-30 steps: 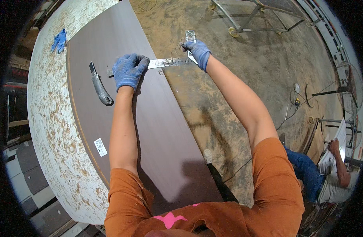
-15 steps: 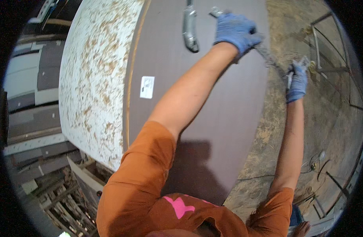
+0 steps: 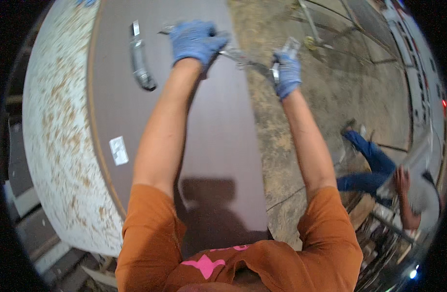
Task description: The person measures and marks a large gray sheet with a metal ruler and square, then uses a utility knife to score and cut along the marked lines. The person repeatedly scores the edges and flips the sheet to complete the cut.
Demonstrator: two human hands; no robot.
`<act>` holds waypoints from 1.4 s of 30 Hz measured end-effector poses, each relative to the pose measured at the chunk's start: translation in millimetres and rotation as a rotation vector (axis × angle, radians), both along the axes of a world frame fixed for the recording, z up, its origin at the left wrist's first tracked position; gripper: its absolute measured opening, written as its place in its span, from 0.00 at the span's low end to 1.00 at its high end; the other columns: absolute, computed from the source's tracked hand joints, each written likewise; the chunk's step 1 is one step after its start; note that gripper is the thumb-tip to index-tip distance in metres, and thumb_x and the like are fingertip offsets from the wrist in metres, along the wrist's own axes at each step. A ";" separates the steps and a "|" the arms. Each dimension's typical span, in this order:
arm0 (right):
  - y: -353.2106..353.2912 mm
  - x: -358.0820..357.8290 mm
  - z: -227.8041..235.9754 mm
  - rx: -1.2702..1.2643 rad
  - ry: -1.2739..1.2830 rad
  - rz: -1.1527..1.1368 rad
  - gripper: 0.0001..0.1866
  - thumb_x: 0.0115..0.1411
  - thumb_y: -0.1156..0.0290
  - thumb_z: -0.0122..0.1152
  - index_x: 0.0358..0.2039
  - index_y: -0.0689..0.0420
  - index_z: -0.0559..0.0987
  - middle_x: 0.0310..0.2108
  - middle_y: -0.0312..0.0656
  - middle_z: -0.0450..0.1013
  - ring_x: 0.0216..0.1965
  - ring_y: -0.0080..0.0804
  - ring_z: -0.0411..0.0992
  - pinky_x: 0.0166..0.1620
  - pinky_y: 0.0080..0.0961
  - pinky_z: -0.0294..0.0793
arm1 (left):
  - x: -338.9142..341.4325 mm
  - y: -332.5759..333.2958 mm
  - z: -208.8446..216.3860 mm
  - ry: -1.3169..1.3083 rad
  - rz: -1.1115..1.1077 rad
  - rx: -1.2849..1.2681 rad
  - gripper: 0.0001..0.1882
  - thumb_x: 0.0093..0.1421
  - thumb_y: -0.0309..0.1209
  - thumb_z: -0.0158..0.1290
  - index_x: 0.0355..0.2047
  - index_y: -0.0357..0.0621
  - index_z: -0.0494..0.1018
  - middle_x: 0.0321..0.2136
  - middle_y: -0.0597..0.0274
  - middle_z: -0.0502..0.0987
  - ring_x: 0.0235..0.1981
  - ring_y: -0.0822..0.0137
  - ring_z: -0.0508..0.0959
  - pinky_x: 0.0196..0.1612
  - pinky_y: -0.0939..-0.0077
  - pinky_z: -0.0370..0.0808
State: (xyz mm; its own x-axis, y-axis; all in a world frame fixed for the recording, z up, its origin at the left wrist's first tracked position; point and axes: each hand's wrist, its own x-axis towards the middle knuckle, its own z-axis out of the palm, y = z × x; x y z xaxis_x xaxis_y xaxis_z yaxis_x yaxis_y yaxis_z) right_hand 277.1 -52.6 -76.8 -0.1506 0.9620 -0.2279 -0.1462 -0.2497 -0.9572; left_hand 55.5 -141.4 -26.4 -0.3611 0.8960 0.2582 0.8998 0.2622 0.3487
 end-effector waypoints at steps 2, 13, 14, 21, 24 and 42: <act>7.9 5.3 -10.1 0.008 -0.014 -0.035 0.05 0.57 0.72 0.62 0.30 0.54 0.73 0.21 0.32 0.71 0.19 0.21 0.69 0.21 0.16 0.69 | 2.7 2.4 -1.2 0.018 0.025 0.018 0.22 0.49 0.56 0.51 0.24 0.52 0.80 0.27 0.56 0.79 0.34 0.52 0.78 0.42 0.58 0.70; -29.0 0.3 -4.3 0.054 0.086 -0.023 0.07 0.55 0.73 0.63 0.33 0.56 0.74 0.23 0.33 0.71 0.22 0.21 0.68 0.26 0.19 0.67 | 13.4 -37.2 4.0 -0.062 -0.073 0.007 0.19 0.50 0.53 0.55 0.27 0.51 0.81 0.28 0.61 0.79 0.33 0.57 0.76 0.45 0.60 0.68; -25.0 14.9 -3.0 0.062 0.078 -0.001 0.06 0.55 0.74 0.63 0.31 0.56 0.74 0.21 0.33 0.71 0.21 0.22 0.68 0.25 0.20 0.67 | 14.7 -45.2 -8.7 -0.073 -0.150 0.139 0.18 0.51 0.52 0.56 0.27 0.52 0.81 0.28 0.61 0.79 0.33 0.58 0.76 0.46 0.60 0.67; -74.6 6.5 5.8 -0.072 0.096 -0.118 0.07 0.57 0.72 0.61 0.34 0.55 0.72 0.22 0.32 0.70 0.20 0.21 0.68 0.22 0.16 0.67 | 13.3 -32.3 -11.9 0.044 -0.108 0.133 0.20 0.49 0.53 0.57 0.19 0.50 0.76 0.20 0.61 0.74 0.29 0.55 0.74 0.37 0.58 0.66; -91.1 -15.3 8.3 -0.071 0.073 -0.162 0.07 0.57 0.73 0.61 0.35 0.55 0.73 0.23 0.32 0.70 0.21 0.21 0.69 0.22 0.16 0.67 | 18.6 -35.3 -1.6 0.076 -0.066 0.009 0.20 0.48 0.52 0.57 0.18 0.49 0.76 0.21 0.60 0.75 0.30 0.55 0.74 0.36 0.59 0.67; -117.3 10.4 1.1 -0.169 0.139 -0.017 0.12 0.56 0.71 0.65 0.40 0.56 0.74 0.23 0.32 0.70 0.22 0.20 0.69 0.23 0.16 0.67 | 48.7 -93.6 5.5 -0.090 -0.119 0.056 0.18 0.49 0.49 0.58 0.16 0.50 0.77 0.18 0.61 0.72 0.27 0.55 0.72 0.32 0.59 0.66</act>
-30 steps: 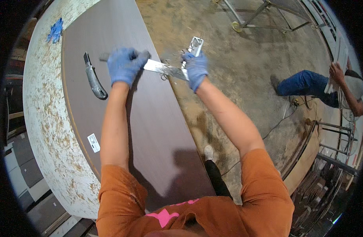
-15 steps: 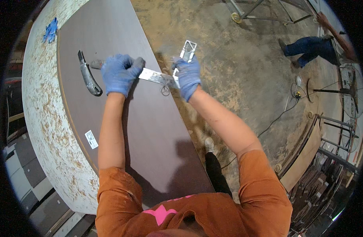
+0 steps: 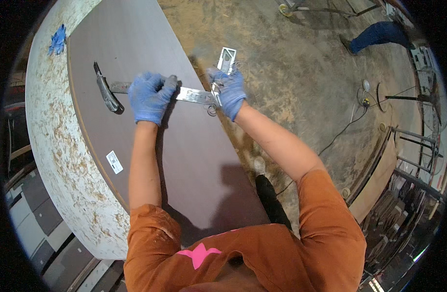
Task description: The person measures and marks a large gray sheet with a metal ruler and square, then uses a utility knife to score and cut along the marked lines. The person repeatedly scores the edges and flips the sheet to complete the cut.
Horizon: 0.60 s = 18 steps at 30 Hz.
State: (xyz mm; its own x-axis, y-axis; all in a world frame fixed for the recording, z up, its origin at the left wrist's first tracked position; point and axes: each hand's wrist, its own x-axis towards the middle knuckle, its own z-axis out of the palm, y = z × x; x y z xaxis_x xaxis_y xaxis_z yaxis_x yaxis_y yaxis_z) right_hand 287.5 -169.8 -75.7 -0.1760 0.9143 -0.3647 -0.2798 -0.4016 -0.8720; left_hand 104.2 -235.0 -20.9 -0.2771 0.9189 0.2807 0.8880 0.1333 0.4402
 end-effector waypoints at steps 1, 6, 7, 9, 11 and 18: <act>3.0 9.6 5.8 -0.050 -0.059 0.043 0.12 0.56 0.70 0.65 0.39 0.55 0.74 0.23 0.31 0.70 0.22 0.19 0.69 0.23 0.16 0.67 | 3.0 -6.1 -1.8 -0.026 -0.048 0.031 0.17 0.49 0.49 0.58 0.17 0.50 0.78 0.18 0.62 0.72 0.27 0.55 0.72 0.33 0.59 0.66; 20.4 64.2 -0.2 0.031 -0.140 0.123 0.13 0.56 0.67 0.64 0.40 0.54 0.74 0.25 0.30 0.70 0.23 0.18 0.69 0.24 0.17 0.70 | 27.5 -20.4 -0.5 -0.030 -0.144 0.099 0.14 0.50 0.47 0.58 0.23 0.52 0.80 0.22 0.63 0.75 0.29 0.57 0.74 0.37 0.61 0.67; 15.9 68.0 2.9 0.018 -0.101 0.127 0.12 0.58 0.68 0.63 0.41 0.55 0.74 0.26 0.30 0.71 0.22 0.18 0.68 0.25 0.18 0.72 | 24.9 -21.8 -1.6 -0.033 -0.171 0.048 0.13 0.50 0.47 0.58 0.24 0.53 0.80 0.24 0.64 0.75 0.30 0.58 0.74 0.37 0.61 0.67; 14.3 64.9 10.6 0.055 -0.067 0.074 0.07 0.58 0.71 0.61 0.37 0.55 0.75 0.26 0.31 0.72 0.23 0.19 0.69 0.25 0.18 0.70 | 23.9 -22.4 -0.2 -0.063 -0.175 0.084 0.13 0.52 0.46 0.57 0.25 0.53 0.80 0.24 0.64 0.75 0.30 0.57 0.74 0.38 0.61 0.67; 15.5 66.3 9.6 0.123 -0.098 0.030 0.05 0.58 0.74 0.60 0.34 0.56 0.74 0.25 0.30 0.71 0.22 0.21 0.69 0.25 0.19 0.68 | 26.0 -22.9 0.9 -0.072 -0.164 0.088 0.13 0.53 0.47 0.56 0.24 0.53 0.80 0.24 0.63 0.75 0.30 0.56 0.74 0.38 0.61 0.67; -34.3 49.4 -6.9 0.015 -0.095 -0.198 0.08 0.55 0.72 0.63 0.34 0.54 0.73 0.23 0.31 0.70 0.21 0.20 0.68 0.24 0.18 0.67 | 24.4 -5.6 5.3 0.066 -0.067 -0.064 0.19 0.54 0.49 0.53 0.17 0.48 0.75 0.22 0.60 0.74 0.28 0.54 0.73 0.35 0.60 0.66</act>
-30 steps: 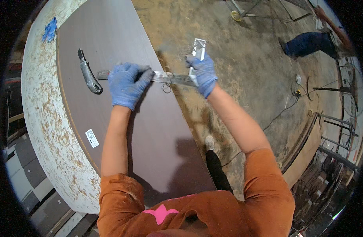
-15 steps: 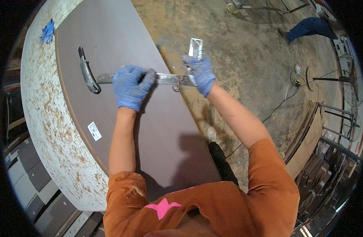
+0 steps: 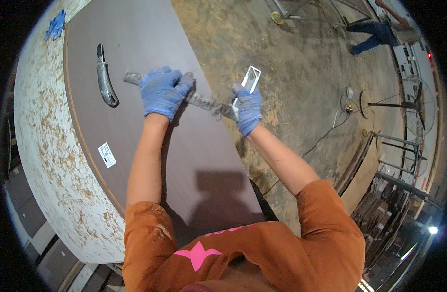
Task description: The person measures and marks a large gray sheet with a metal ruler and square, then uses a utility knife to score and cut along the marked lines. The person repeatedly scores the edges and flips the sheet to complete the cut.
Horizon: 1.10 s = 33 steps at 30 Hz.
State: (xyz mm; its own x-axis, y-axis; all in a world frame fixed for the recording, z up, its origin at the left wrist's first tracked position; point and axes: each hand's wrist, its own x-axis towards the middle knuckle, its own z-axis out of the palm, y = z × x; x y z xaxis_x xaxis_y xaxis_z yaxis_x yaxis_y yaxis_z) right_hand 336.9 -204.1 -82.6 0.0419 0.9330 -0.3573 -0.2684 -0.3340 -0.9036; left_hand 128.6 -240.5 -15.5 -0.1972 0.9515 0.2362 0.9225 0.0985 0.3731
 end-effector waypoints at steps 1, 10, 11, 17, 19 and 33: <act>-1.4 -3.3 3.2 -0.010 -0.051 0.035 0.08 0.55 0.72 0.63 0.34 0.54 0.73 0.23 0.32 0.70 0.22 0.19 0.68 0.24 0.18 0.67 | -2.7 -0.4 -1.4 0.042 0.019 -0.028 0.20 0.54 0.49 0.53 0.16 0.47 0.74 0.22 0.59 0.74 0.28 0.53 0.72 0.35 0.60 0.66; 22.8 33.5 23.1 0.061 -0.080 0.310 0.10 0.55 0.69 0.65 0.34 0.56 0.74 0.24 0.31 0.70 0.24 0.19 0.68 0.27 0.18 0.67 | 29.4 -50.7 -2.4 -0.119 -0.012 0.078 0.18 0.54 0.47 0.55 0.17 0.47 0.76 0.20 0.58 0.73 0.27 0.54 0.74 0.32 0.59 0.68; 19.4 32.7 19.8 0.054 -0.056 0.297 0.10 0.55 0.69 0.65 0.34 0.56 0.74 0.24 0.31 0.69 0.24 0.19 0.68 0.27 0.18 0.67 | 25.8 -44.6 -0.1 -0.108 -0.012 0.065 0.19 0.54 0.48 0.54 0.17 0.47 0.75 0.20 0.57 0.73 0.27 0.54 0.74 0.33 0.59 0.68; -29.9 -8.9 17.4 0.038 0.011 0.173 0.10 0.55 0.70 0.64 0.36 0.56 0.73 0.24 0.31 0.69 0.23 0.20 0.68 0.25 0.18 0.68 | 12.0 -47.8 -6.0 -0.029 0.030 -0.099 0.22 0.53 0.53 0.52 0.16 0.48 0.74 0.21 0.59 0.73 0.27 0.54 0.73 0.34 0.58 0.64; -29.3 -7.1 30.3 0.006 -0.016 0.258 0.10 0.55 0.70 0.64 0.36 0.56 0.73 0.24 0.32 0.70 0.23 0.20 0.68 0.25 0.19 0.68 | 17.1 -50.4 2.6 -0.054 0.017 -0.120 0.21 0.53 0.50 0.54 0.16 0.48 0.74 0.20 0.58 0.73 0.26 0.53 0.73 0.32 0.57 0.65; -60.6 32.0 19.8 0.010 -0.104 0.150 0.13 0.55 0.70 0.65 0.38 0.58 0.74 0.27 0.32 0.71 0.25 0.20 0.67 0.28 0.20 0.69 | 35.4 -67.0 1.1 -0.091 -0.052 -0.099 0.20 0.54 0.48 0.52 0.15 0.47 0.72 0.19 0.59 0.71 0.26 0.55 0.73 0.31 0.60 0.67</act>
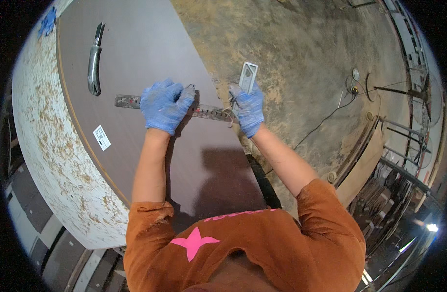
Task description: The person measures and marks a large gray sheet with a metal ruler and square, then uses a utility knife to score and cut along the marked lines. The person repeatedly scores the edges and flips the sheet to complete the cut.
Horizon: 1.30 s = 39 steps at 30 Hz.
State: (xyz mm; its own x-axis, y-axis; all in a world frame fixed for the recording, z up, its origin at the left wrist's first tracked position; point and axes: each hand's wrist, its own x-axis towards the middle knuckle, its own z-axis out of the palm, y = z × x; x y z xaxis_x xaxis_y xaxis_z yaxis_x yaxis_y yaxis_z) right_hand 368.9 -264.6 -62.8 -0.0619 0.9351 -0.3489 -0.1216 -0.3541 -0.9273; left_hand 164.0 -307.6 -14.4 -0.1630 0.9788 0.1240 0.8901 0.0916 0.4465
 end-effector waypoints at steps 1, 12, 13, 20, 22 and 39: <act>-0.6 -0.3 1.6 -0.019 -0.003 0.014 0.13 0.55 0.71 0.66 0.39 0.58 0.74 0.27 0.32 0.71 0.25 0.20 0.68 0.28 0.20 0.70 | 0.2 -0.4 0.3 -0.002 -0.005 -0.003 0.19 0.54 0.49 0.53 0.16 0.48 0.73 0.19 0.60 0.72 0.25 0.55 0.73 0.31 0.60 0.67; 11.1 68.0 0.5 -0.035 -0.065 0.075 0.13 0.56 0.66 0.63 0.37 0.58 0.74 0.23 0.33 0.68 0.22 0.20 0.67 0.26 0.19 0.67 | -3.2 -32.9 -4.6 -0.099 -0.108 0.247 0.08 0.48 0.39 0.62 0.22 0.51 0.79 0.20 0.65 0.73 0.25 0.61 0.73 0.44 0.62 0.70; 5.6 59.4 7.9 -0.011 -0.067 0.065 0.12 0.56 0.66 0.63 0.37 0.58 0.74 0.22 0.32 0.68 0.22 0.20 0.66 0.25 0.18 0.66 | -4.8 -33.7 -2.9 -0.104 -0.076 0.204 0.08 0.47 0.39 0.63 0.21 0.51 0.79 0.19 0.66 0.73 0.25 0.62 0.73 0.46 0.62 0.70; -31.1 26.2 13.0 -0.029 -0.008 -0.007 0.11 0.55 0.70 0.63 0.34 0.60 0.73 0.24 0.34 0.71 0.23 0.21 0.68 0.26 0.21 0.68 | -2.2 -41.2 -7.6 0.036 -0.146 0.239 0.08 0.47 0.39 0.63 0.24 0.52 0.78 0.22 0.66 0.74 0.28 0.61 0.74 0.49 0.59 0.68; -23.0 48.9 4.6 0.019 -0.113 0.091 0.11 0.56 0.71 0.63 0.36 0.60 0.73 0.26 0.34 0.71 0.24 0.21 0.69 0.27 0.21 0.69 | 7.3 -45.9 -2.7 0.034 -0.167 0.297 0.08 0.47 0.37 0.64 0.25 0.51 0.78 0.23 0.64 0.75 0.28 0.59 0.74 0.46 0.61 0.69; -60.4 101.3 -14.2 0.645 -0.851 0.415 0.12 0.57 0.70 0.62 0.40 0.59 0.74 0.31 0.33 0.70 0.30 0.22 0.68 0.33 0.23 0.71 | 59.2 -101.2 0.8 -0.016 -0.124 0.127 0.09 0.49 0.38 0.63 0.27 0.51 0.77 0.28 0.62 0.76 0.32 0.58 0.75 0.37 0.62 0.70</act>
